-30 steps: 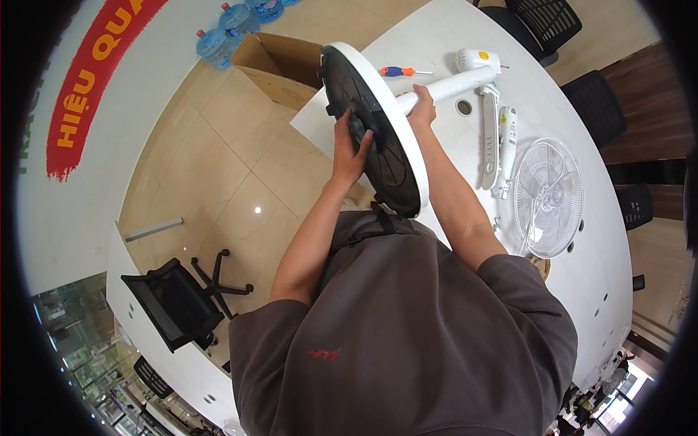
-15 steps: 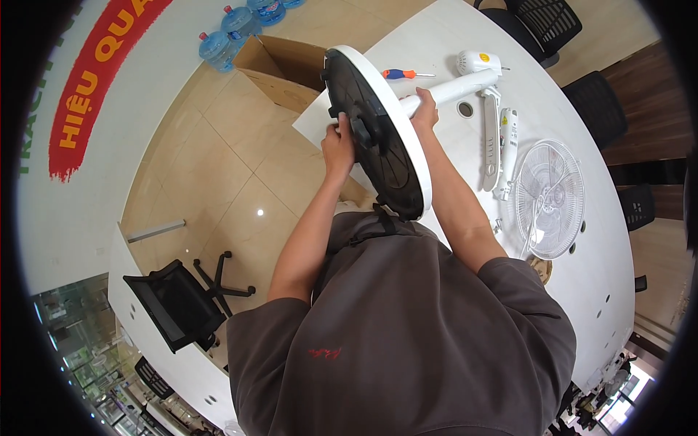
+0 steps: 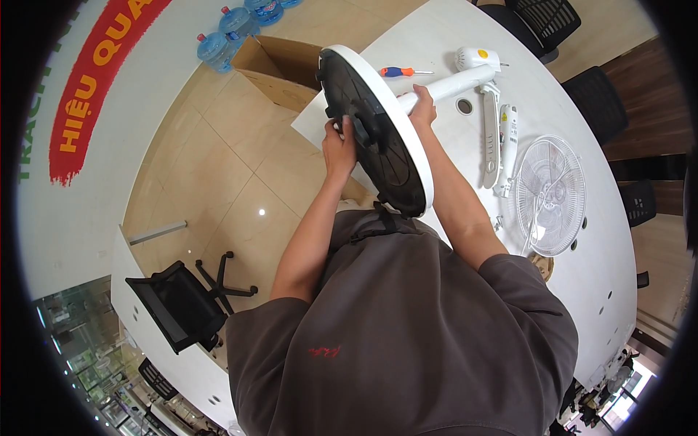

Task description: Assembling the base and stand components of a household electric fan.

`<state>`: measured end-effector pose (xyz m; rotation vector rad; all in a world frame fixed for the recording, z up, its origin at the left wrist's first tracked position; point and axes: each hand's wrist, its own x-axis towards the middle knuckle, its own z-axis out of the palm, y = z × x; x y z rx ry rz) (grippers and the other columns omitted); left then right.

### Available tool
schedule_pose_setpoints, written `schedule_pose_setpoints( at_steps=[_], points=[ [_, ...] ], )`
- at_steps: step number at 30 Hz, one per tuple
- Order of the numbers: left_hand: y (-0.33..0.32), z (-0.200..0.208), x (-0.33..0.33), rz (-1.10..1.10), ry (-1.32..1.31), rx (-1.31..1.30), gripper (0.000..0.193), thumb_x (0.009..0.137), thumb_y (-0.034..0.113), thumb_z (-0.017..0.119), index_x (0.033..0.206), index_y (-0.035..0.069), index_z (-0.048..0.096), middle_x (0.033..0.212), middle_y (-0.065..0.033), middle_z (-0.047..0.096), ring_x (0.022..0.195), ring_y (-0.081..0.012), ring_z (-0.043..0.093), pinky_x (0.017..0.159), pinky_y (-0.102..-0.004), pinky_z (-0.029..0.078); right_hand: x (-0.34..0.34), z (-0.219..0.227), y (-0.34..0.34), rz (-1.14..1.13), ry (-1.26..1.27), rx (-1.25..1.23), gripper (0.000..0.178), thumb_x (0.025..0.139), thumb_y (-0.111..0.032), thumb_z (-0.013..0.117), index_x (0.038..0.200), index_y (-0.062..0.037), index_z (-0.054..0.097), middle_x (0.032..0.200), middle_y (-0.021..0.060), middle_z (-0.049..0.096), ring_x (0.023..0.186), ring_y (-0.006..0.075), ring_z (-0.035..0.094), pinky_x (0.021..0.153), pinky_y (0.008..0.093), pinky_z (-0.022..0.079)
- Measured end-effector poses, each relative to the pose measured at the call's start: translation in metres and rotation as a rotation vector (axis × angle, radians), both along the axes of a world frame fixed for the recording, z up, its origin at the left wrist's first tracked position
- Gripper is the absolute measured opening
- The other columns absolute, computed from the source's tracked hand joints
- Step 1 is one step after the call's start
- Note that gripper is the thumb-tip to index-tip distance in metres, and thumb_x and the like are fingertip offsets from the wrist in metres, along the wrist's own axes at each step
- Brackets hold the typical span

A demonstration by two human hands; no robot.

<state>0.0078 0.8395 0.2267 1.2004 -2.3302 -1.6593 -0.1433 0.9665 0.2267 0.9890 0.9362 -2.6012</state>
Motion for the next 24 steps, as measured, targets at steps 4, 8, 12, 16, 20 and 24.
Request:
schedule_pose_setpoints(
  at_steps=[4, 8, 12, 16, 20, 24],
  points=[
    [0.017, -0.014, 0.012, -0.134, 0.606, -0.213, 0.062, 0.092, 0.042, 0.054, 0.131, -0.005, 0.041, 0.115, -0.0253, 0.055, 0.107, -0.0312, 0.056, 0.086, -0.0367, 0.047, 0.006, 0.016, 0.002, 0.008, -0.032, 0.040, 0.059, 0.071, -0.006, 0.067, 0.120, 0.0010, 0.035, 0.096, 0.0189, 0.052, 0.075, 0.0339, 0.061, 0.065, 0.0485, 0.055],
    [0.014, -0.008, 0.001, -0.189, 0.422, -0.330, 0.065, 0.091, 0.043, 0.054, 0.131, -0.006, 0.039, 0.119, -0.0292, 0.054, 0.111, -0.0400, 0.054, 0.090, -0.0395, 0.044, 0.008, 0.023, 0.004, -0.008, -0.044, 0.033, 0.059, 0.070, -0.006, 0.067, 0.120, 0.0010, 0.035, 0.095, 0.0178, 0.052, 0.076, 0.0336, 0.061, 0.067, 0.0496, 0.056],
    [0.008, 0.006, -0.014, -0.043, 0.123, -0.009, 0.063, 0.093, 0.047, 0.049, 0.127, -0.006, 0.043, 0.106, -0.0291, 0.060, 0.101, -0.0412, 0.059, 0.089, -0.0408, 0.044, 0.005, 0.016, 0.003, -0.067, -0.035, 0.058, 0.060, 0.070, -0.004, 0.067, 0.121, 0.0003, 0.036, 0.097, 0.0166, 0.053, 0.078, 0.0325, 0.062, 0.068, 0.0477, 0.055],
    [0.012, 0.006, -0.012, -0.058, 0.140, -0.025, 0.062, 0.094, 0.050, 0.044, 0.121, -0.006, 0.047, 0.100, -0.0290, 0.062, 0.096, -0.0412, 0.061, 0.088, -0.0424, 0.044, 0.003, 0.004, 0.005, -0.027, 0.003, 0.045, 0.062, 0.071, -0.006, 0.068, 0.123, 0.0005, 0.034, 0.105, 0.0169, 0.052, 0.086, 0.0305, 0.061, 0.071, 0.0452, 0.055],
    [0.022, -0.008, -0.010, -0.049, 0.431, -0.036, 0.059, 0.095, 0.046, 0.044, 0.122, -0.007, 0.047, 0.116, -0.0277, 0.055, 0.108, -0.0380, 0.054, 0.094, -0.0409, 0.040, 0.002, -0.006, 0.014, 0.144, 0.061, 0.161, 0.062, 0.075, -0.015, 0.072, 0.121, 0.0012, 0.033, 0.105, 0.0160, 0.052, 0.090, 0.0275, 0.060, 0.071, 0.0422, 0.054],
    [0.024, -0.021, -0.014, -0.006, 0.467, -0.139, 0.053, 0.096, 0.040, 0.045, 0.120, -0.007, 0.048, 0.120, -0.0255, 0.050, 0.111, -0.0358, 0.051, 0.096, -0.0391, 0.038, 0.002, -0.013, 0.020, 0.195, 0.130, 0.188, 0.061, 0.077, -0.014, 0.074, 0.119, 0.0008, 0.033, 0.106, 0.0153, 0.051, 0.094, 0.0255, 0.058, 0.070, 0.0391, 0.052]
  ],
)
